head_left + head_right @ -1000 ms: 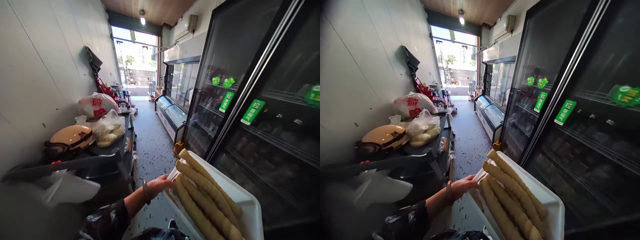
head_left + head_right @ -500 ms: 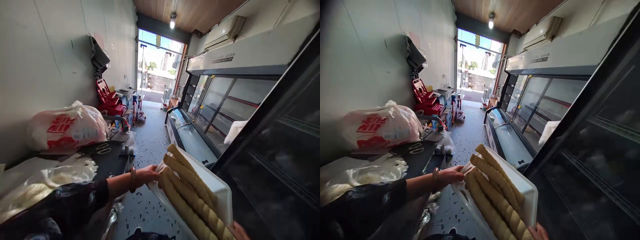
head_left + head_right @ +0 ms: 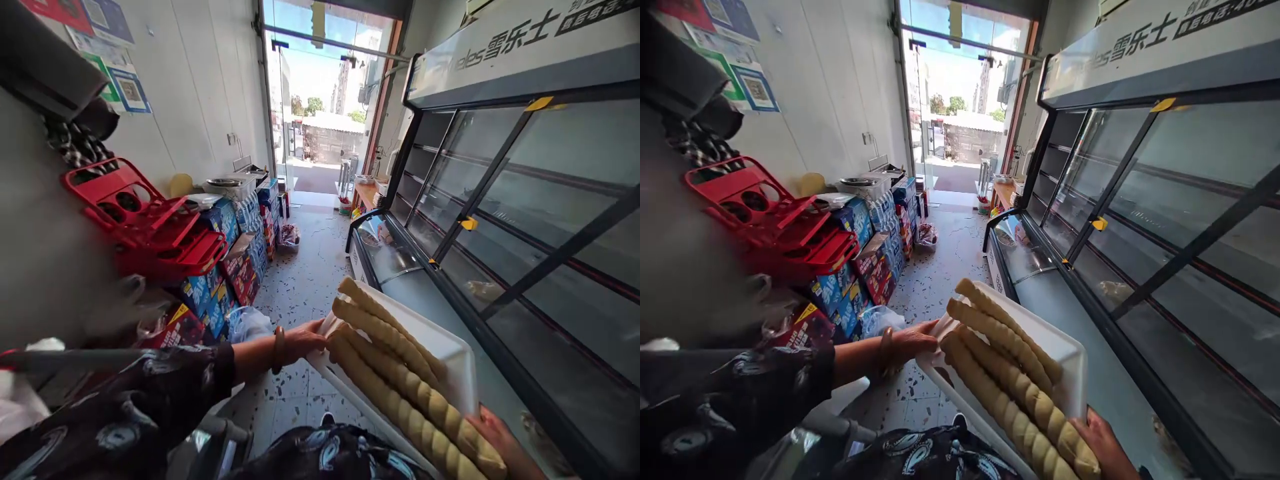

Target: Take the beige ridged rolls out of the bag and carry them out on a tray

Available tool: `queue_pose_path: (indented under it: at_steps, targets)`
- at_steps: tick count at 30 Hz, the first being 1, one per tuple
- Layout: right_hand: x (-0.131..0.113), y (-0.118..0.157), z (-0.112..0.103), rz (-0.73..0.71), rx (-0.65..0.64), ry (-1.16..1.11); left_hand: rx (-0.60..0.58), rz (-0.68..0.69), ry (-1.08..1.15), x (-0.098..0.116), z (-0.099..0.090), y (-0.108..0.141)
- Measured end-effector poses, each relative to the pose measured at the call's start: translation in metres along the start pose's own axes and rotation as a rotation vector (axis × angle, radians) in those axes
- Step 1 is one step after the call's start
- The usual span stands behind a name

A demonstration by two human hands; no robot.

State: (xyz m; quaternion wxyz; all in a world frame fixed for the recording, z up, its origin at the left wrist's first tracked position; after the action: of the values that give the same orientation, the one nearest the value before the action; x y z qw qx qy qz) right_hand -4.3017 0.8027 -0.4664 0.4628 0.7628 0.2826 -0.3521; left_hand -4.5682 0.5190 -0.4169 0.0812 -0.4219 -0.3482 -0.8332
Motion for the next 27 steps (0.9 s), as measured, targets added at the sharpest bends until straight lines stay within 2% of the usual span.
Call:
queue_pose_path:
  at_steps: [2,6,8,11,13,15,19,22,24,27]
  targets:
    - [-0.063,-0.084,0.022,0.015,-0.138,-0.115,0.065,0.036,0.052,0.046,-0.047,-0.038]
    - [-0.190,-0.252,0.061,-0.089,-0.269,-0.157,0.210,0.106,0.173,0.129,-0.151,-0.108]
    - [-0.244,-0.338,0.081,-0.167,-0.335,-0.158,0.314,0.123,0.216,0.162,-0.209,-0.147]
    - [-0.311,-0.465,0.107,-0.209,-0.381,-0.097,0.424,0.151,0.214,0.216,-0.293,-0.214]
    - [-0.350,-0.544,0.118,-0.199,-0.404,-0.067,0.451,0.153,0.180,0.259,-0.340,-0.262]
    - [-0.386,-0.617,0.121,-0.190,-0.400,-0.054,0.464,0.144,0.143,0.307,-0.379,-0.313]
    - [-0.441,-0.758,0.110,-0.161,-0.357,-0.017,0.396,0.160,0.166,0.401,-0.439,-0.429]
    - [-0.468,-0.875,0.102,-0.150,-0.329,0.023,0.352,0.134,0.199,0.450,-0.487,-0.530]
    - [-0.492,-0.960,0.104,-0.157,-0.329,0.029,0.376,0.118,0.205,0.476,-0.526,-0.597]
    - [-0.547,-1.093,0.119,-0.178,-0.414,0.017,0.472,0.114,0.230,0.517,-0.590,-0.682]
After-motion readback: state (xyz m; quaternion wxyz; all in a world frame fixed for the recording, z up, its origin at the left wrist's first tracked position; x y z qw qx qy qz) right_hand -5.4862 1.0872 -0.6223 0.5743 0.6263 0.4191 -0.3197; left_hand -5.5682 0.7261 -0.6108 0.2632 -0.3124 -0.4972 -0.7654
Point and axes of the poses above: each hand's wrist, its own y-axis away from the middle knuckle, its own z-axis out of the palm, x = y × z, the point moved 5 cm from there along -y, towards the middle knuckle, and after that the axes turned 13 degrees about y, right-handed, at the moved point
